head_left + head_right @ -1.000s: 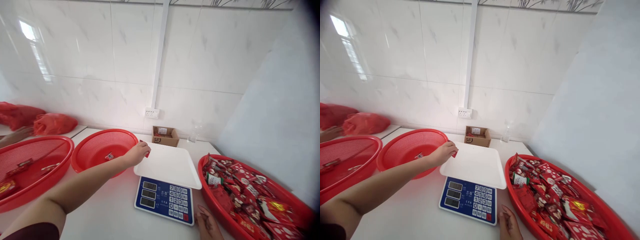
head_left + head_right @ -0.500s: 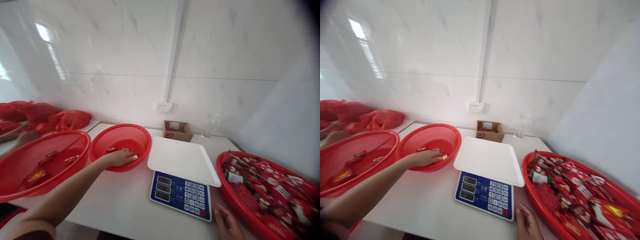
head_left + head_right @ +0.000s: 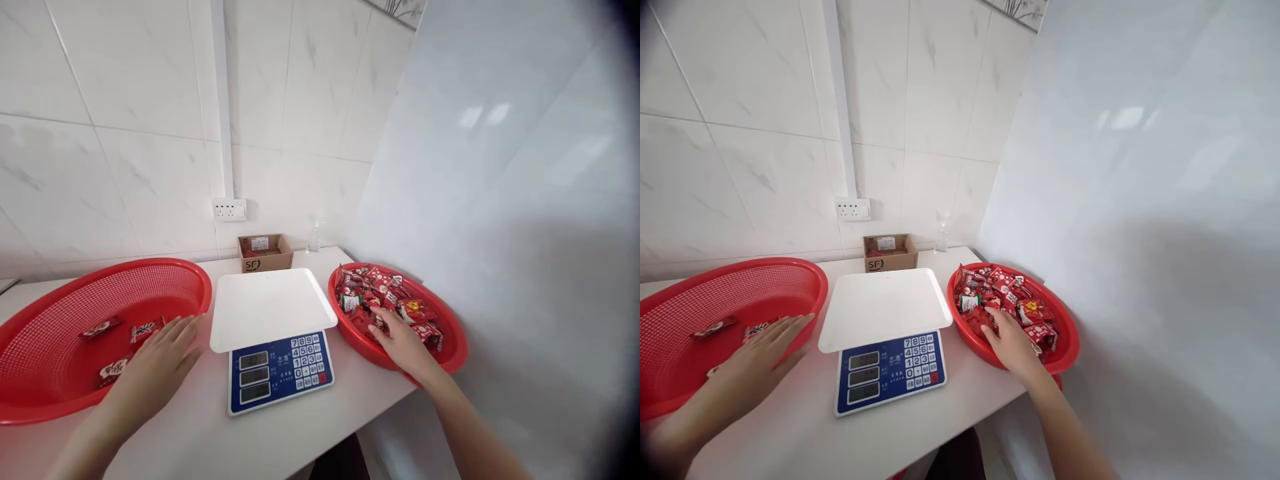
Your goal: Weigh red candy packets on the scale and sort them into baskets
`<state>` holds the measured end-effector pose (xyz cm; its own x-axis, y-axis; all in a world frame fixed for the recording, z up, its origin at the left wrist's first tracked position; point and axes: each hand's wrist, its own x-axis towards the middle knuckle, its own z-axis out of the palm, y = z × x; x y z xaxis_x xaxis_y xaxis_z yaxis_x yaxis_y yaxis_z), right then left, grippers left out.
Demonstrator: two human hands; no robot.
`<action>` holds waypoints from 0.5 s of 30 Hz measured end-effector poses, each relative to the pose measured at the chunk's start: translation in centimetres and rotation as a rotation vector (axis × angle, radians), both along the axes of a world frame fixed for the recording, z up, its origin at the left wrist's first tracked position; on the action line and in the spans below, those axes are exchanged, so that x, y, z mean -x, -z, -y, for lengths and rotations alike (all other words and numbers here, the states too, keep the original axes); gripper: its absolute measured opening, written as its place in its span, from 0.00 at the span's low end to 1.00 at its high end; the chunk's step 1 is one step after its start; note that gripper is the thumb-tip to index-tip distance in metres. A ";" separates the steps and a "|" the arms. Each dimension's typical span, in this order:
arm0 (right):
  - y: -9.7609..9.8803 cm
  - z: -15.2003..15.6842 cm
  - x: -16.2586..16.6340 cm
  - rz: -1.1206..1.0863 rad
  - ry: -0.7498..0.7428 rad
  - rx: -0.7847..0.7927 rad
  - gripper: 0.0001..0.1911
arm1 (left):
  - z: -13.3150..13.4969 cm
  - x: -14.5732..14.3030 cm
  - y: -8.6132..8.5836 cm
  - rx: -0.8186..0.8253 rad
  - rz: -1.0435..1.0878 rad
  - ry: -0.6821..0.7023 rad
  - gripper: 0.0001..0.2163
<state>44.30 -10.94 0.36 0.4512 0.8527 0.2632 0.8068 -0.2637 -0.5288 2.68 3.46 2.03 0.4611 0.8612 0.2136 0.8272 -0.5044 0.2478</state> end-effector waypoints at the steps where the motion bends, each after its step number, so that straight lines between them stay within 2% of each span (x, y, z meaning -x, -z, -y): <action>1: 0.0 -0.4 -0.8 -0.007 -0.010 0.087 0.24 | 0.4 -1.0 -0.6 0.006 0.003 0.035 0.25; 3: 0.2 -1.2 -1.7 -0.041 -0.032 0.217 0.29 | 1.1 -3.0 -1.5 0.043 0.021 0.128 0.25; 6: 0.6 -1.8 -2.0 -0.067 -0.021 0.257 0.27 | 1.8 -5.0 -2.0 0.099 0.050 0.227 0.24; 10: 0.6 -2.2 -2.8 -0.119 -0.079 0.255 0.17 | 1.8 -5.9 -1.4 0.137 0.082 0.292 0.23; 12: 0.6 -2.4 -3.7 -0.070 -0.075 0.281 0.17 | 1.5 -6.0 -1.0 0.157 0.105 0.311 0.23; 15: 0.8 -3.0 -5.3 0.060 -0.013 0.333 0.24 | 1.0 -6.0 -0.6 0.167 0.123 0.324 0.23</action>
<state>49.58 -7.91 -0.42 0.4319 0.9019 -0.0048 0.8382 -0.4033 -0.3672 8.71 2.47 2.62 0.6947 0.7028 0.1531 0.5905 -0.6788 0.4364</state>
